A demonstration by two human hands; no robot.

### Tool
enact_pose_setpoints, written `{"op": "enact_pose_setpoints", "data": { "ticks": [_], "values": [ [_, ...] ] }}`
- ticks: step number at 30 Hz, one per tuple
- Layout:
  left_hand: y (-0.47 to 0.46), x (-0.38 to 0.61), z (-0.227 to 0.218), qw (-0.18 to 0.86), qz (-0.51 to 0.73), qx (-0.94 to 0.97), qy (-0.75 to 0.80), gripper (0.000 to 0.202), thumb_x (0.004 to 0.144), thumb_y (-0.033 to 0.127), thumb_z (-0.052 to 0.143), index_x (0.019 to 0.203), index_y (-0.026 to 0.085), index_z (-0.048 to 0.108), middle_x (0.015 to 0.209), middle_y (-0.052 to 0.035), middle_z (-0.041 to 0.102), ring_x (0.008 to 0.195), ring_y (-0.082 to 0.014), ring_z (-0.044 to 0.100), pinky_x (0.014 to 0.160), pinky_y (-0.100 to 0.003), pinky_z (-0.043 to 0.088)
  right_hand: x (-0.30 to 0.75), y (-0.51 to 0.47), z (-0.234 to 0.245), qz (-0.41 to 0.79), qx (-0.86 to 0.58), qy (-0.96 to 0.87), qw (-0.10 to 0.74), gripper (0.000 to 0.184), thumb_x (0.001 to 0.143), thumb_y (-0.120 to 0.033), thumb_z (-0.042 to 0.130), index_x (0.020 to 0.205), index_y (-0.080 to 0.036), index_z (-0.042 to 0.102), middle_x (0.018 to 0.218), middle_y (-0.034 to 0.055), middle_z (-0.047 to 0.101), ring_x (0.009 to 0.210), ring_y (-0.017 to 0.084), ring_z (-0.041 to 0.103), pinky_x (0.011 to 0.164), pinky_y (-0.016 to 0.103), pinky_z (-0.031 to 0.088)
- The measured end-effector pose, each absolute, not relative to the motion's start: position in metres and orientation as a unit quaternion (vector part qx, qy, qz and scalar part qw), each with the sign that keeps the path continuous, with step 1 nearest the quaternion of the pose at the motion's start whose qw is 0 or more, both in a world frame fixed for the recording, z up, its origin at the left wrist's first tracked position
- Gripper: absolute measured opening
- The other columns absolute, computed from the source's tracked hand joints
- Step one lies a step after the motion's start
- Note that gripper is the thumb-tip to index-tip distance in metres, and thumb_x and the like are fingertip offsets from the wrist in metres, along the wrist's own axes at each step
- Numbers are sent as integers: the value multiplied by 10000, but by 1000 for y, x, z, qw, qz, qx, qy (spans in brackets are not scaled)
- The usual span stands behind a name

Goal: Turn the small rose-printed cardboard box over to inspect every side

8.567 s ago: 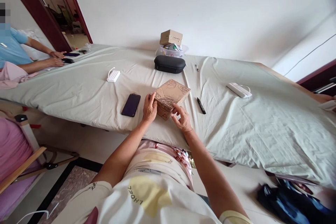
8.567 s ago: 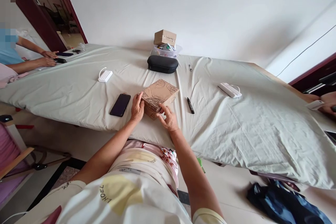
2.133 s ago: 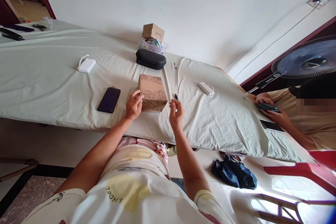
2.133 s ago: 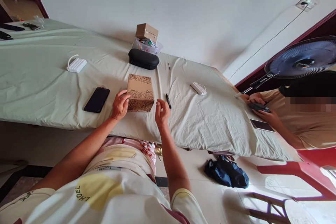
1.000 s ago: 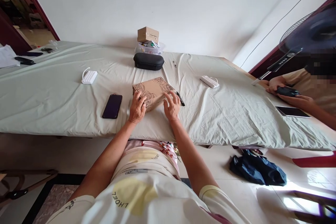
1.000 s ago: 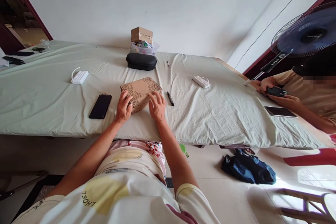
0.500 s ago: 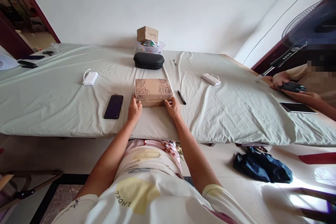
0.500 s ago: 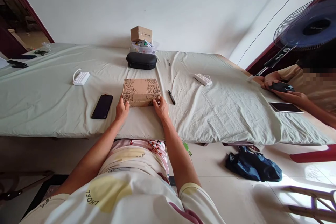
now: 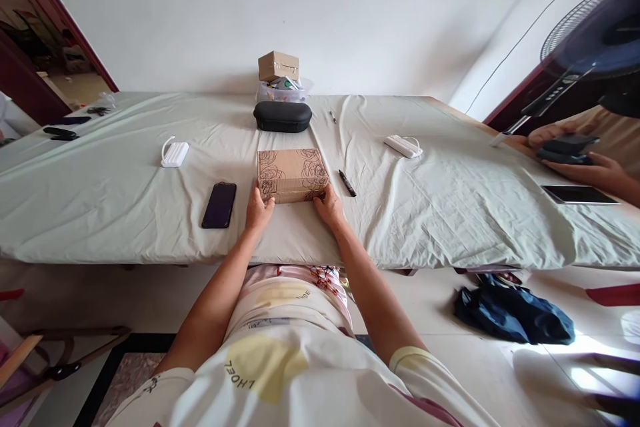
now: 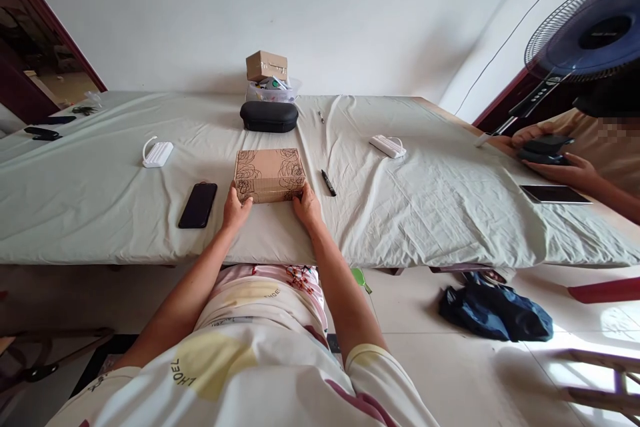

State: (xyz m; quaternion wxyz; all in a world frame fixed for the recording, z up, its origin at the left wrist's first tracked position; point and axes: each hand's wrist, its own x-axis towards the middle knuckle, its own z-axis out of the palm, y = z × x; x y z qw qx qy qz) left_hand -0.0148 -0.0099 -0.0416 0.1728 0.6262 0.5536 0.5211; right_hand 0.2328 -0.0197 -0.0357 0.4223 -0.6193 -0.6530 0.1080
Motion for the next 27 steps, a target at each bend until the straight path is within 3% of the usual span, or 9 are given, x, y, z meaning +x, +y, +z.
{"op": "enact_pose_setpoints", "data": {
  "ticks": [8, 18, 21, 24, 27],
  "values": [
    [-13, -16, -37, 190, 517, 626, 552, 679, 831, 171, 655, 1476, 126, 450, 1528, -179, 518, 1448, -298, 487, 1243, -423, 397, 233, -21, -34, 121, -627, -653, 408, 487, 805, -297, 549, 1275, -177, 498, 1118, 153, 674, 1066, 347, 633, 954, 548, 544],
    [-10, -18, -38, 164, 498, 635, 568, 705, 800, 126, 649, 1484, 156, 481, 1509, -144, 550, 1420, -264, 519, 1226, -386, 420, 233, -17, -37, 99, -627, -645, 425, 479, 766, -239, 515, 1241, -177, 508, 1096, 149, 674, 1002, 328, 629, 941, 522, 536],
    [-10, -18, -40, 160, 508, 640, 554, 681, 853, 207, 654, 1504, 169, 457, 1471, -145, 584, 1362, -269, 572, 1179, -401, 471, 232, -19, -32, 97, -622, -631, 453, 463, 789, -275, 513, 1244, -188, 529, 1013, 110, 674, 917, 287, 626, 895, 472, 541],
    [-12, -19, -39, 145, 548, 638, 521, 648, 933, 388, 628, 1504, 148, 436, 1378, -174, 638, 1227, -278, 653, 1083, -422, 537, 230, -24, -23, 83, -589, -606, 528, 504, 849, -332, 518, 1337, -206, 501, 909, 45, 646, 804, 220, 604, 835, 405, 534],
    [-18, -19, -33, 108, 595, 632, 485, 635, 990, 574, 518, 1443, 130, 484, 1282, -188, 669, 1086, -255, 690, 946, -376, 584, 229, -32, -15, 45, -548, -573, 608, 518, 916, -421, 526, 1380, -197, 474, 860, 16, 604, 796, 192, 593, 849, 386, 524]
  ]
}}
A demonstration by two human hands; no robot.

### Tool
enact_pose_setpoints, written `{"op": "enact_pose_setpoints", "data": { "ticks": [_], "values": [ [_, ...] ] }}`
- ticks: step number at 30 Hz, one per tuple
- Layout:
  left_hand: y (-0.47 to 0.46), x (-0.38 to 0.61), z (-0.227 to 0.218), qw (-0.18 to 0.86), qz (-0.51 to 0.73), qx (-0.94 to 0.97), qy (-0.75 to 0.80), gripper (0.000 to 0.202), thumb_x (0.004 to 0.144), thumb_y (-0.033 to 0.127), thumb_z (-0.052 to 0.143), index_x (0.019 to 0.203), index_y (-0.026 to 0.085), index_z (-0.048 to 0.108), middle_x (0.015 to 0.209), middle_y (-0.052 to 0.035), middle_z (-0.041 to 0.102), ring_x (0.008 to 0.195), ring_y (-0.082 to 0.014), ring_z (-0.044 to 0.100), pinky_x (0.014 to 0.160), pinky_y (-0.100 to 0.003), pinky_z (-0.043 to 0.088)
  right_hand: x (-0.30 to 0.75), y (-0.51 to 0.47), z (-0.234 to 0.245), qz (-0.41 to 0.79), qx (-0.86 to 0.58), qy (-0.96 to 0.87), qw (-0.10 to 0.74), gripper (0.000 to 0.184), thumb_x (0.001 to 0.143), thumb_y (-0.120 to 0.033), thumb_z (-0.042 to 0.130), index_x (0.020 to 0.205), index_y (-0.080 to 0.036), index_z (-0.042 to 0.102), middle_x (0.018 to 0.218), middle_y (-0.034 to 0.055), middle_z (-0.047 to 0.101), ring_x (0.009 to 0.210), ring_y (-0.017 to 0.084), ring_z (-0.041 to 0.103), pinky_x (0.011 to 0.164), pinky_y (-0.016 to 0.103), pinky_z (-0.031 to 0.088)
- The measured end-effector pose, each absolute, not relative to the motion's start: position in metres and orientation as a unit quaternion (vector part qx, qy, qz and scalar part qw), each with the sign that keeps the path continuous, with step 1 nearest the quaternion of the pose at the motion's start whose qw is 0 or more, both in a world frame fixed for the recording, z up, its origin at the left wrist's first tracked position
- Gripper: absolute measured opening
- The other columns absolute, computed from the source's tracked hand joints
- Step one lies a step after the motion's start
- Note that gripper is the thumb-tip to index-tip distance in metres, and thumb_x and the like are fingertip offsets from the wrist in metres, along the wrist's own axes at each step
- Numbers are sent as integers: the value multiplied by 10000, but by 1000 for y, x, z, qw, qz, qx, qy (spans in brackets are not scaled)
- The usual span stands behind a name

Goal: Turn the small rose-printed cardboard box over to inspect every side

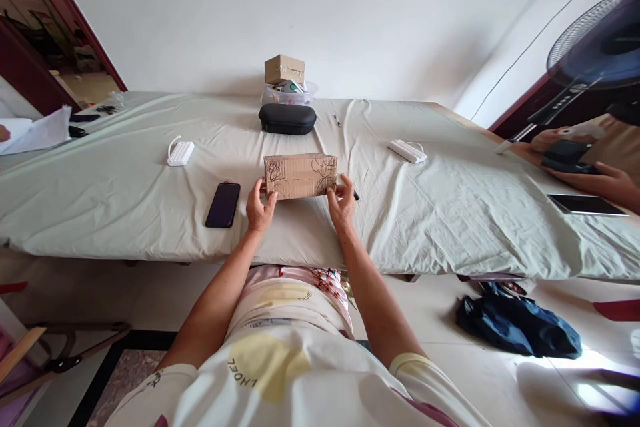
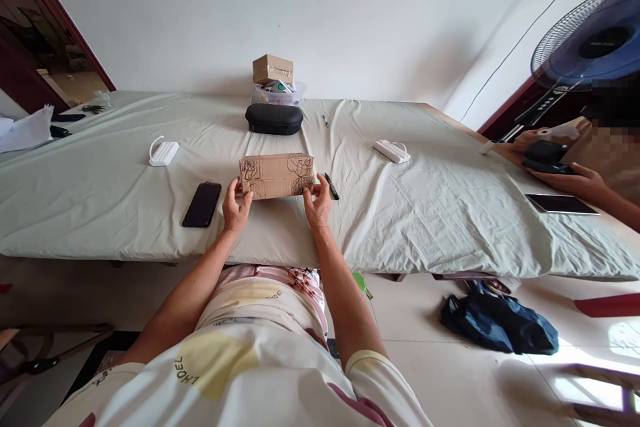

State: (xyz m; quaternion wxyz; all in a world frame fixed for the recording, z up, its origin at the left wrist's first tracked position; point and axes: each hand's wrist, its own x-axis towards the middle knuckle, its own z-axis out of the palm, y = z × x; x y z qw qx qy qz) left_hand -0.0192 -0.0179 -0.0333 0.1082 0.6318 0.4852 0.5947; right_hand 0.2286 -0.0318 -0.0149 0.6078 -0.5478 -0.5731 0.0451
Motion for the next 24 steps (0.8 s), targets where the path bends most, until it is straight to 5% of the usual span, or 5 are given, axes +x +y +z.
{"op": "enact_pose_setpoints", "data": {
  "ticks": [5, 11, 20, 24],
  "values": [
    [-26, -21, -26, 33, 613, 646, 453, 764, 997, 743, 323, 1368, 116, 554, 1267, -210, 635, 1099, -257, 661, 913, -355, 570, 226, -41, -7, -4, -508, -562, 653, 451, 974, -520, 477, 1299, -214, 541, 974, 60, 614, 891, 202, 611, 879, 388, 526],
    [-24, -19, -25, 32, 625, 641, 445, 716, 1023, 696, 331, 1368, 110, 557, 1231, -200, 635, 1057, -239, 653, 837, -322, 572, 223, -45, -2, -26, -495, -589, 638, 331, 974, -467, 495, 1127, -209, 636, 1012, 85, 643, 885, 214, 618, 844, 393, 536],
    [-25, -19, -21, 44, 618, 629, 470, 674, 1030, 693, 332, 1303, 146, 616, 1042, -133, 646, 894, -204, 640, 797, -313, 564, 222, -44, -4, -18, -485, -559, 672, 326, 970, -481, 532, 1146, -223, 622, 971, 54, 612, 828, 194, 579, 849, 401, 535],
    [-20, -17, -28, 43, 603, 629, 488, 678, 1032, 686, 319, 1323, 140, 595, 1059, -142, 634, 958, -232, 645, 869, -352, 571, 222, -43, -2, -10, -484, -571, 663, 336, 984, -467, 522, 1191, -223, 627, 962, 56, 603, 881, 206, 588, 852, 392, 534]
  ]
}}
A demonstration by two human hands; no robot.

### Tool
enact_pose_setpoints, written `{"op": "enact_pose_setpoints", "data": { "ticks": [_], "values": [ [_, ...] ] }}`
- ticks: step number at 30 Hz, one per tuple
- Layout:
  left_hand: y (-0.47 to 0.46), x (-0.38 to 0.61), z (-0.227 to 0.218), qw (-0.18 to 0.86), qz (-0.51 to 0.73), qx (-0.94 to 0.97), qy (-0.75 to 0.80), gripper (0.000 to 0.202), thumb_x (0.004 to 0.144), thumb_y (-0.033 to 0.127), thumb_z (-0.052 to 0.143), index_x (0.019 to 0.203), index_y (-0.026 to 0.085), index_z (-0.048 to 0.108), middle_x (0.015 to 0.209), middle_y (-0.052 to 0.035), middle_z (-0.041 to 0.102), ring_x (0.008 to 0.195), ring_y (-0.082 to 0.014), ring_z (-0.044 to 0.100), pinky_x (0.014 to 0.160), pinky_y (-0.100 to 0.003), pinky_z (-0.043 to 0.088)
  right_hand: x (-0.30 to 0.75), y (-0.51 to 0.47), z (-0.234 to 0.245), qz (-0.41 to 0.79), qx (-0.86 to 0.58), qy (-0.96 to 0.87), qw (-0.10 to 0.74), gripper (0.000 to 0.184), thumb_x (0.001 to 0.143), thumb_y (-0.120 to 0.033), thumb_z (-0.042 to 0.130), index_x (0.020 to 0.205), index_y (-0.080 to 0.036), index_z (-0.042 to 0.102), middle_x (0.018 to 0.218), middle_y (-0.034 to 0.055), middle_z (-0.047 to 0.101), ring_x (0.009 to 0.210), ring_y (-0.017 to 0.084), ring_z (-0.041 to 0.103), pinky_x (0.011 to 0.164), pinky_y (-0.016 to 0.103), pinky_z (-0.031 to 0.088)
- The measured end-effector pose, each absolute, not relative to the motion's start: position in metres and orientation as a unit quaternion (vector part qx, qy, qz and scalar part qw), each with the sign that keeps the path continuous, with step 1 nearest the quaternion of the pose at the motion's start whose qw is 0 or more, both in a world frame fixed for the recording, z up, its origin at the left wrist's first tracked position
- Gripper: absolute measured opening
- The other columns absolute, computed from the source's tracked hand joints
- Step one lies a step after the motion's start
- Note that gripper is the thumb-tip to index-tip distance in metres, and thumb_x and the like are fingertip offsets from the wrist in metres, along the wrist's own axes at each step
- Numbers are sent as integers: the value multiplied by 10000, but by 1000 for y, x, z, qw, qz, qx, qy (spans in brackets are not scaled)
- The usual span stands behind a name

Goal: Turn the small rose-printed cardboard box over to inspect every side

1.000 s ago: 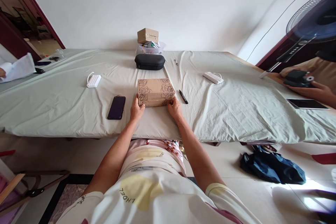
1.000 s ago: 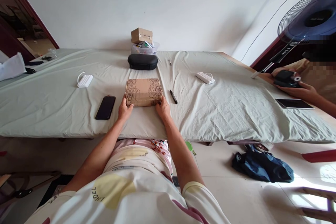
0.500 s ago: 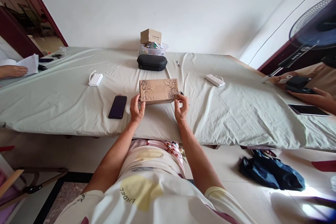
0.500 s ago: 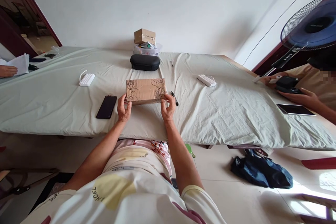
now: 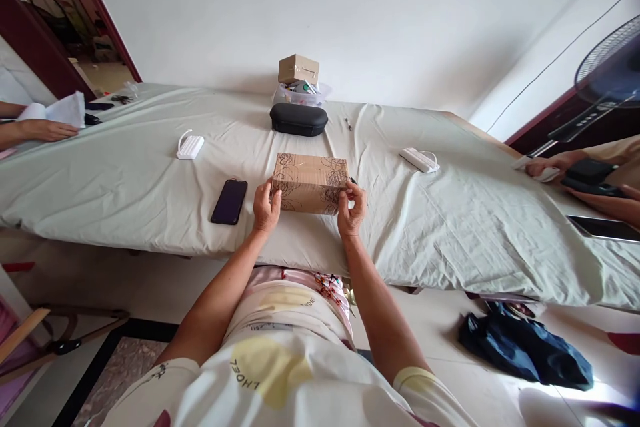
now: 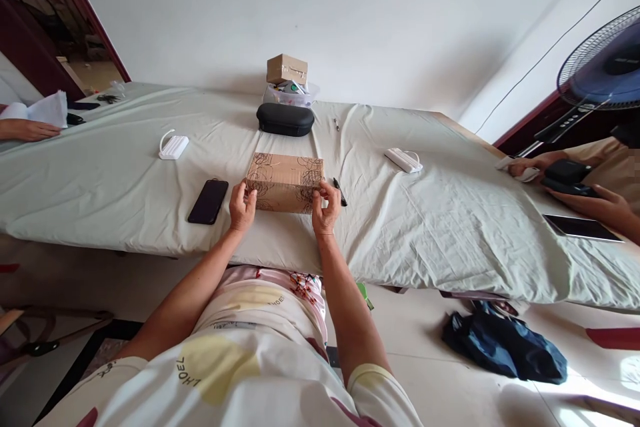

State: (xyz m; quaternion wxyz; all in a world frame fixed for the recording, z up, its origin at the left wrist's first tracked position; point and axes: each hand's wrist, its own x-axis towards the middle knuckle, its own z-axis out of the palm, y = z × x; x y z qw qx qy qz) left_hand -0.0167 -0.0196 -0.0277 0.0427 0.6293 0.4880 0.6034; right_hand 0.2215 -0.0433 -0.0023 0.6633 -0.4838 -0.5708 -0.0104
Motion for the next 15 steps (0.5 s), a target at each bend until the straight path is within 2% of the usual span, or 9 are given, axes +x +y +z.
{"op": "enact_pose_setpoints", "data": {
  "ticks": [3, 8, 12, 15],
  "values": [
    [-16, -17, -33, 56, 584, 635, 503, 615, 1040, 648, 350, 1283, 144, 607, 1048, -138, 632, 986, -244, 640, 917, -382, 563, 221, -41, -4, -3, -489, -575, 656, 355, 980, -459, 520, 1232, -229, 619, 956, 53, 595, 886, 206, 593, 806, 370, 537],
    [-14, -16, -37, 53, 579, 638, 505, 576, 1039, 614, 382, 1244, 127, 612, 1032, -146, 626, 989, -260, 636, 914, -403, 557, 222, -39, -7, -7, -473, -576, 667, 341, 978, -428, 526, 1247, -236, 611, 995, 61, 597, 892, 196, 594, 742, 332, 528],
    [-15, -13, -39, 60, 586, 639, 494, 574, 1022, 625, 416, 1242, 130, 606, 1049, -152, 626, 1016, -273, 641, 914, -410, 563, 223, -43, -7, 2, -491, -571, 658, 375, 976, -454, 518, 1273, -236, 587, 995, 56, 604, 894, 196, 607, 764, 343, 537],
    [-17, -12, -38, 52, 606, 632, 481, 610, 1014, 637, 422, 1333, 132, 551, 1122, -167, 618, 1078, -280, 635, 947, -420, 560, 223, -45, -7, 10, -495, -563, 662, 443, 974, -493, 485, 1316, -220, 556, 996, 58, 617, 901, 203, 623, 807, 366, 542]
  ]
}}
